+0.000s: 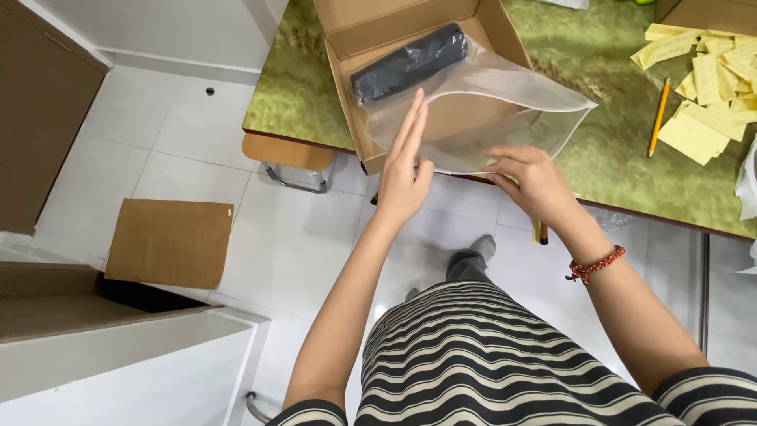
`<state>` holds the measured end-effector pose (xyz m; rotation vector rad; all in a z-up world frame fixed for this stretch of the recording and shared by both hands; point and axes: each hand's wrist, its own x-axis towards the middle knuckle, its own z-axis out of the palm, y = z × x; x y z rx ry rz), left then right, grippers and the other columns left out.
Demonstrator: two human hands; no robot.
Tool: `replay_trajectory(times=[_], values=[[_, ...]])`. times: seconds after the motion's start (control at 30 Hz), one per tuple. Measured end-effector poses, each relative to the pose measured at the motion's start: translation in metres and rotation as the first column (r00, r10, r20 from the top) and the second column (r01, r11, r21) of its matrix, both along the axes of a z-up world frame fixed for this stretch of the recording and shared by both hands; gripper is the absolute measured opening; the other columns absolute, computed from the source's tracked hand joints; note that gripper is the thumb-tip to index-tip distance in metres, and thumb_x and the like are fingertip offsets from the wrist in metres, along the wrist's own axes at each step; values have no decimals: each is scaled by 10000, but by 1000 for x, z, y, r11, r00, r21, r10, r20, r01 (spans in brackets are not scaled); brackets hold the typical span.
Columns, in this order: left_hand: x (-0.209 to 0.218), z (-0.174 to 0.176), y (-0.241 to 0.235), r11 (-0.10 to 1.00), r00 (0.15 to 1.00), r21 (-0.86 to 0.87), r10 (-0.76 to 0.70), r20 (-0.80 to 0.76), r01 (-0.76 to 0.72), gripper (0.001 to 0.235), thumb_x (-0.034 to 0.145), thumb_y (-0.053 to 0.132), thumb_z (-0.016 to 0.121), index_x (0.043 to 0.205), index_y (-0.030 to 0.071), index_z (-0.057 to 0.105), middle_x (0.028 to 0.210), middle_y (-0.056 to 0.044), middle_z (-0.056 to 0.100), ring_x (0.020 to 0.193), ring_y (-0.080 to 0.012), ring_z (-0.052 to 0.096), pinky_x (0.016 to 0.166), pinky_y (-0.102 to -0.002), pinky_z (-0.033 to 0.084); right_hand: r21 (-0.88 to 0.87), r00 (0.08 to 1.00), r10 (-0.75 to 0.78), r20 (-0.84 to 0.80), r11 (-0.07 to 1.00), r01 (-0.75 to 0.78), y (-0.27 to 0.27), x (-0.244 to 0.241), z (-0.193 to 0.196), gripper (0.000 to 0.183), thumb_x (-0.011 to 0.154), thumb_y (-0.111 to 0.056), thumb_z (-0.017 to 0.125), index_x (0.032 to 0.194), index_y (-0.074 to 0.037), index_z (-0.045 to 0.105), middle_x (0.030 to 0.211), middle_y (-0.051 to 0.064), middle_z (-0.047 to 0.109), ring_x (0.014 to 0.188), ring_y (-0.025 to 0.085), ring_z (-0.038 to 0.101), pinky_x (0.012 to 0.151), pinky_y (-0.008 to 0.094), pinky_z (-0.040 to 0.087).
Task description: The person unties a white ribbon on a cardboard box, opens it, and removes a black t-shirt wrapped in a plastic bag. They unfold the t-shirt, place it on a hanger, and hang it on a clothing rack. The person then folds the plastic bag and places it back into the box before closing the box.
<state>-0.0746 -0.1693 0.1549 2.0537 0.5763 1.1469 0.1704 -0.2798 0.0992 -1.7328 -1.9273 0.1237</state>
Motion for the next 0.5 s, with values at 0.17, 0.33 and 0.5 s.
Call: replay_trajectory(times=[0.17, 0.33, 0.5], values=[[-3, 3, -2, 1000, 1000, 16, -21, 2, 21, 824, 971, -138, 459, 1732, 110, 266, 1834, -96, 160, 1682, -285, 241, 1385, -467, 245, -90, 965, 31, -259, 994, -56, 1, -12, 44, 155, 1041, -209, 717, 1124, -95, 783, 1330, 158, 744, 1246, 405, 692, 987, 530, 560], [-6, 3, -8, 996, 998, 88, -18, -57, 23, 779, 1012, -105, 465, 1731, 116, 264, 1833, -89, 159, 1678, -278, 255, 1385, -452, 249, -54, 932, 10, -361, 998, -31, 53, -18, 34, 333, 1051, -189, 728, 1350, -42, 714, 1368, 192, 709, 1236, 419, 679, 922, 477, 596], [-20, 14, -5, 959, 987, 282, 31, -156, 15, 705, 1075, 146, 638, 1715, 213, 350, 1809, -57, 269, 1664, -254, 321, 1351, -522, 295, -264, 997, -48, -54, 964, 32, 150, 10, -79, 434, 964, -303, 699, 1201, 60, 708, 1035, 321, 731, 1043, 532, 691, 873, 659, 541]])
